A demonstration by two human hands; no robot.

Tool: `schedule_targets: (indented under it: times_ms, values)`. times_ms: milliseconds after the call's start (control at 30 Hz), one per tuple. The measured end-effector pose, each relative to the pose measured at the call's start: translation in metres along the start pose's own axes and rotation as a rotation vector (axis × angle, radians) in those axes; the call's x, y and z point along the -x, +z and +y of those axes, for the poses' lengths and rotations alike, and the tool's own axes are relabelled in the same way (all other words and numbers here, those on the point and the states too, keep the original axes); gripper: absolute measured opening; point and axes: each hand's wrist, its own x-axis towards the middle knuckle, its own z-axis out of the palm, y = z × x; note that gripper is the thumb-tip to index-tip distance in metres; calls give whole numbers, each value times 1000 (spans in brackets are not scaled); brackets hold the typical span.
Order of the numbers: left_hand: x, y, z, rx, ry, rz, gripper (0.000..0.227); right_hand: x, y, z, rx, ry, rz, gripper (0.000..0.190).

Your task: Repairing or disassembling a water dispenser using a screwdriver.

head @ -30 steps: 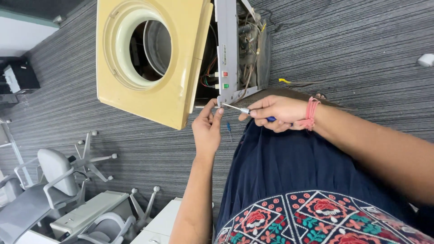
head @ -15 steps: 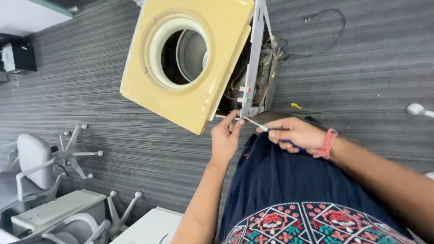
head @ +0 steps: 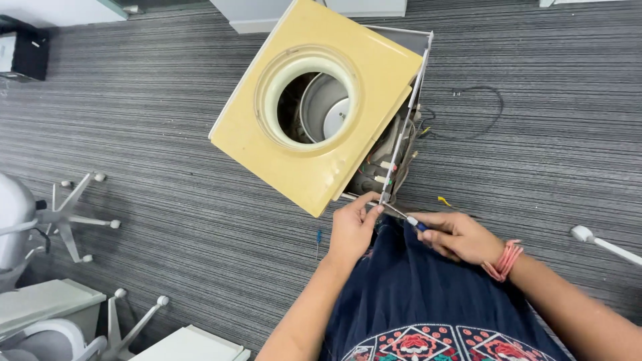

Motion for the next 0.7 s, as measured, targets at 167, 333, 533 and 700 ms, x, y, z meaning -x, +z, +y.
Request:
schedule_targets:
  times_ms: [167,333,533,700]
  values:
    - [-3,-2,3,51,-28,-37,24,12,14,-43,447,-352,265,52]
    - [-1,-8,22,157,-192,-120,23,24,23,-74,931,-263,454,52]
    - [-4,-2,0,88,-17,-84,24,14,17,-39,333,-201,215,42]
    - [-7,-2,-4,56,47,-88,25,27,33,-69,1195,-447,566,45]
